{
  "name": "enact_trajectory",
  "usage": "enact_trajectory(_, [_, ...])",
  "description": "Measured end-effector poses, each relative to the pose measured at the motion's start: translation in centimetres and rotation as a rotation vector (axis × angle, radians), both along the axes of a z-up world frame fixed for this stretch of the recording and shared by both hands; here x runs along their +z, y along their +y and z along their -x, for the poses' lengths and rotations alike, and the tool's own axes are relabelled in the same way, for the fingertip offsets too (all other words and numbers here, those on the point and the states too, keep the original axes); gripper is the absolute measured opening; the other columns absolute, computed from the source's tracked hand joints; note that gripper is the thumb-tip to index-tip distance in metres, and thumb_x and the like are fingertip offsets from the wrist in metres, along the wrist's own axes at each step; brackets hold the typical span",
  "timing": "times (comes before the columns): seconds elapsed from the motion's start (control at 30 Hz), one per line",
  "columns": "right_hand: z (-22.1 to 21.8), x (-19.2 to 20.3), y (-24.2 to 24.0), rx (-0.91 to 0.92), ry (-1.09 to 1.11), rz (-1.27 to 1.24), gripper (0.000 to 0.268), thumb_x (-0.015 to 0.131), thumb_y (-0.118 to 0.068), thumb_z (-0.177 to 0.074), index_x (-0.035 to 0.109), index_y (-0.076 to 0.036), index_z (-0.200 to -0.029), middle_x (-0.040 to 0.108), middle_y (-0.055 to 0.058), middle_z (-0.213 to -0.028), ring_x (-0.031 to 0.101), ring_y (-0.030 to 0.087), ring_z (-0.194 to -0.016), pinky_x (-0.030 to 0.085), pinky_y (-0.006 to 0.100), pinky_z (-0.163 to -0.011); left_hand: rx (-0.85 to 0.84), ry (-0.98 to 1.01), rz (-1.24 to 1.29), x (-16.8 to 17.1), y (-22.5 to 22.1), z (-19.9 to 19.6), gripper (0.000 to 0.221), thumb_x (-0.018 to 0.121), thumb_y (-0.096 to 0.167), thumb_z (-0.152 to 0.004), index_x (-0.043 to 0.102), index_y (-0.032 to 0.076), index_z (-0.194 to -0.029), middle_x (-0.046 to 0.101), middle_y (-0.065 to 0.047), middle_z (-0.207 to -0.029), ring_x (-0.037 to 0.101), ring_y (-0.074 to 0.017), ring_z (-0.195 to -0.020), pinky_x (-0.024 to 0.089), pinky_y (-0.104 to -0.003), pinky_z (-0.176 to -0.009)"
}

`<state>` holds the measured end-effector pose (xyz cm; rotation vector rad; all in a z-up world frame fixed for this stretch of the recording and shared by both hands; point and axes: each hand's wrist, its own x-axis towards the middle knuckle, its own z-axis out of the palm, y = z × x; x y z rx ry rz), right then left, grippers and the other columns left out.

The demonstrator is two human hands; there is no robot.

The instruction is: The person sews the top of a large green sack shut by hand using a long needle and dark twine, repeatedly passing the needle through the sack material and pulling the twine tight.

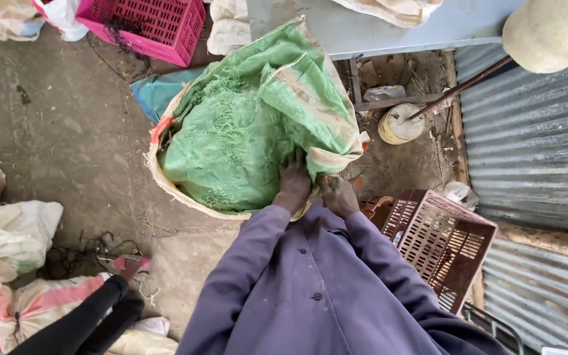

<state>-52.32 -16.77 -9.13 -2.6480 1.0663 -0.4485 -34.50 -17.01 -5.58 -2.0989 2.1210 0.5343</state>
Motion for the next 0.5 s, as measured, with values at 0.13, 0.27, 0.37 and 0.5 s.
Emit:
enact_trajectory(0.13, [-1.4, 2.0, 1.2, 0.046, 0.044, 0.093, 0.028, 0.059, -0.027, -0.092, 0.070, -0.005, -0.107, 0.059, 0.013, -0.069, 0.064, 0.039, -0.059, 0.056, 0.056, -0.047, 0.765, 0.808, -0.150, 4.3, -0.5, 0.8, 0.096, 0.061, 0.001, -0.085, 0.015, 0.019, -0.167, 0.027, -0.022, -0.158, 0.038, -0.0404, -0.147, 0.047, -0.049, -0.113])
enact_trajectory(0.27, [-1.4, 1.3, -2.3, -0.226, -0.131, -0.227, 0.033, 0.044, -0.021, -0.098, 0.063, 0.001, -0.082, 0.059, 0.026, -0.075, 0.060, 0.051, -0.072, 0.047, 0.062, -0.059, 0.425, 0.585, -0.009, -0.4, -0.4, 0.7, 0.086, 0.067, 0.010, -0.082, 0.029, 0.014, -0.160, 0.033, -0.021, -0.156, 0.038, -0.0430, -0.145, 0.040, -0.054, -0.115])
enact_trajectory(0.37, [-0.6, 3.8, -2.4, -0.705, -0.012, -0.889, 0.050, 0.051, -0.048, -0.093, 0.064, -0.003, -0.073, 0.070, 0.020, -0.073, 0.068, 0.049, -0.088, 0.048, 0.062, -0.076, 0.138, 0.360, 0.036, -3.7, 2.7, 0.4, 0.080, 0.072, 0.018, -0.080, 0.041, 0.009, -0.153, 0.038, -0.021, -0.154, 0.038, -0.0452, -0.144, 0.033, -0.058, -0.117])
enact_trajectory(0.5, [1.4, 1.9, -7.2, -0.779, -0.046, -0.998, 0.060, 0.068, -0.068, -0.080, 0.075, -0.013, -0.104, 0.076, 0.012, -0.103, 0.069, 0.040, -0.108, 0.050, 0.059, -0.096, 0.059, 0.316, -0.280, -1.7, 0.3, -3.3, 0.060, 0.059, 0.052, -0.089, 0.049, 0.031, -0.145, 0.041, -0.006, -0.151, 0.045, -0.0387, -0.140, 0.035, -0.064, -0.112])
